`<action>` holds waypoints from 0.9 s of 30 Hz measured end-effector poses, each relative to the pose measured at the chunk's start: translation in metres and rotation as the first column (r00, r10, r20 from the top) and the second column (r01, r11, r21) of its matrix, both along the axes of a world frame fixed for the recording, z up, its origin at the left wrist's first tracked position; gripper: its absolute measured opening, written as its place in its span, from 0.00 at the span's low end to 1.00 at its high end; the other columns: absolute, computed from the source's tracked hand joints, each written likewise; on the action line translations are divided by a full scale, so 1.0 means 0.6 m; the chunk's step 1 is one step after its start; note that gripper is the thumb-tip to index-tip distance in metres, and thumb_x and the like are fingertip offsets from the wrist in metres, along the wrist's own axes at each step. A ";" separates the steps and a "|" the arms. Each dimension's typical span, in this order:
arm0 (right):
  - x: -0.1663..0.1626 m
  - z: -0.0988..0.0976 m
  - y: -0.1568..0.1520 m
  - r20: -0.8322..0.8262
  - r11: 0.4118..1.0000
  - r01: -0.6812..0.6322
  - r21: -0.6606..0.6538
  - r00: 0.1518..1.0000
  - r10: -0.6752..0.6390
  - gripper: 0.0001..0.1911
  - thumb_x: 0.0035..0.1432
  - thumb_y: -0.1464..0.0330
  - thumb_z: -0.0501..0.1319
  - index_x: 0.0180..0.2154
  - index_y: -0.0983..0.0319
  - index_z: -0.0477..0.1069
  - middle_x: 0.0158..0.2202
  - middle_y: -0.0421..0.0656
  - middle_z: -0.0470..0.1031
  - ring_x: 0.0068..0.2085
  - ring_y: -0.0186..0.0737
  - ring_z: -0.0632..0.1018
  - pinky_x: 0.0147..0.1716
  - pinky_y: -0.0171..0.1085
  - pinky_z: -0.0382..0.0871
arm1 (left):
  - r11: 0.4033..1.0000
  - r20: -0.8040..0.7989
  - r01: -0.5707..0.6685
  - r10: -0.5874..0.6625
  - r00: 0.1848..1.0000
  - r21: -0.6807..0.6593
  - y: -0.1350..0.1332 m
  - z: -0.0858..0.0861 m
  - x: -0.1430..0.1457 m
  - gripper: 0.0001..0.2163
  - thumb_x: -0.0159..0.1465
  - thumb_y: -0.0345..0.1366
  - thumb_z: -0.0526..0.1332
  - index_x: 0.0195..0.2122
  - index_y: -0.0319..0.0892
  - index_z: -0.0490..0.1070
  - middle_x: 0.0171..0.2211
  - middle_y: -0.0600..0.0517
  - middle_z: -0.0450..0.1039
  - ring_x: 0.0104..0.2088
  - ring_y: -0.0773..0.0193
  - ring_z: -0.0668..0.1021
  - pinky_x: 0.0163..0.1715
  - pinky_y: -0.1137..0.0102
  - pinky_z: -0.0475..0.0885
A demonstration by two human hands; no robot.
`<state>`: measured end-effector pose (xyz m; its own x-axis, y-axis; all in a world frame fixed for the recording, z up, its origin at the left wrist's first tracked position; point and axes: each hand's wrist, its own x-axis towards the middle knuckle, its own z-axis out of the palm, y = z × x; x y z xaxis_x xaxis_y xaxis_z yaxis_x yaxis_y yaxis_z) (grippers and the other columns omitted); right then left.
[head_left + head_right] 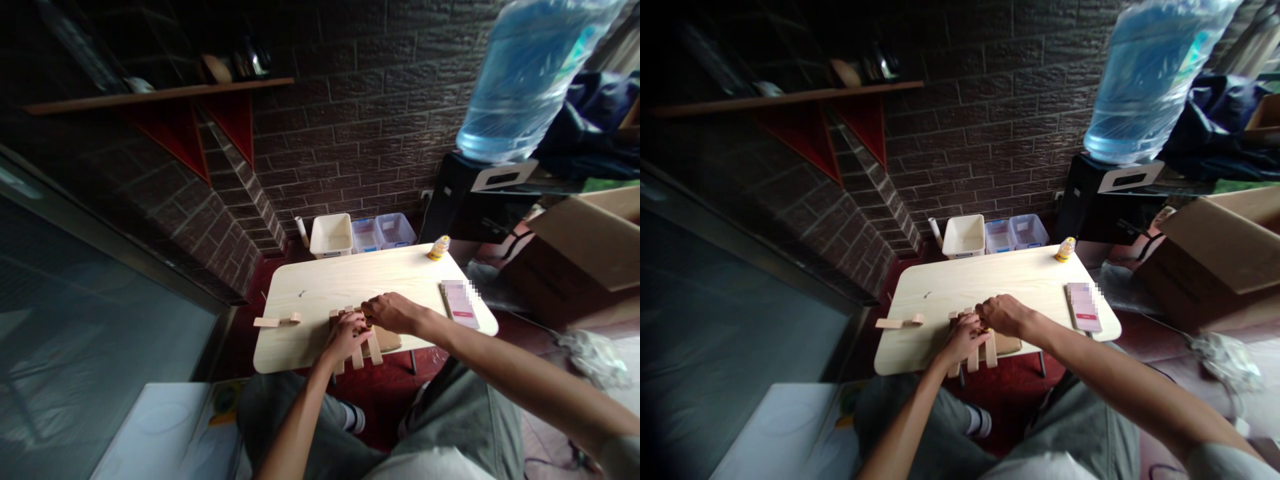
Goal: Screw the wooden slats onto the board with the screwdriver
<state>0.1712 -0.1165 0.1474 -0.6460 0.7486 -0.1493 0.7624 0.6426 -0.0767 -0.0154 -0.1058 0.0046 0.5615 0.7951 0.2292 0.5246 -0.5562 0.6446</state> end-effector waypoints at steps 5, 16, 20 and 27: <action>-0.001 -0.001 0.005 0.034 0.998 0.065 -0.012 0.997 -0.065 0.16 0.68 0.61 0.54 0.46 0.64 0.72 0.37 0.50 0.80 0.38 0.46 0.81 0.33 0.36 0.69 | 1.000 -0.025 0.022 -0.022 0.999 -0.010 0.000 0.003 -0.002 0.05 0.61 0.37 0.65 0.31 0.43 0.74 0.47 0.48 0.74 0.51 0.56 0.73 0.54 0.61 0.67; 0.000 -0.006 0.000 0.046 0.992 0.125 0.012 0.991 -0.125 0.21 0.67 0.54 0.53 0.45 0.64 0.72 0.38 0.51 0.80 0.39 0.50 0.81 0.34 0.39 0.70 | 1.000 -0.026 0.002 -0.002 1.000 0.002 0.002 -0.003 -0.003 0.12 0.56 0.28 0.64 0.41 0.45 0.74 0.49 0.49 0.74 0.53 0.56 0.73 0.57 0.61 0.66; 0.002 -0.011 -0.004 0.035 0.992 0.128 0.010 0.991 -0.128 0.22 0.68 0.53 0.50 0.47 0.63 0.71 0.38 0.50 0.80 0.39 0.49 0.81 0.35 0.39 0.70 | 1.000 -0.029 -0.012 0.012 0.999 0.005 0.000 0.001 0.001 0.10 0.56 0.31 0.65 0.40 0.44 0.74 0.48 0.48 0.74 0.51 0.55 0.74 0.55 0.61 0.67; 0.002 -0.003 -0.006 -0.019 1.000 -0.009 -0.005 1.000 0.009 0.15 0.68 0.62 0.52 0.51 0.60 0.68 0.42 0.48 0.79 0.41 0.45 0.80 0.36 0.37 0.69 | 1.000 -0.051 0.000 0.000 0.999 0.005 -0.003 0.013 0.002 0.07 0.60 0.39 0.66 0.31 0.43 0.72 0.40 0.49 0.74 0.45 0.57 0.74 0.49 0.62 0.68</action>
<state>0.1725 -0.1198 0.1457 -0.6556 0.7420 -0.1405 0.7548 0.6491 -0.0946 -0.0144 -0.1079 0.0124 0.5726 0.7938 0.2047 0.5564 -0.5597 0.6141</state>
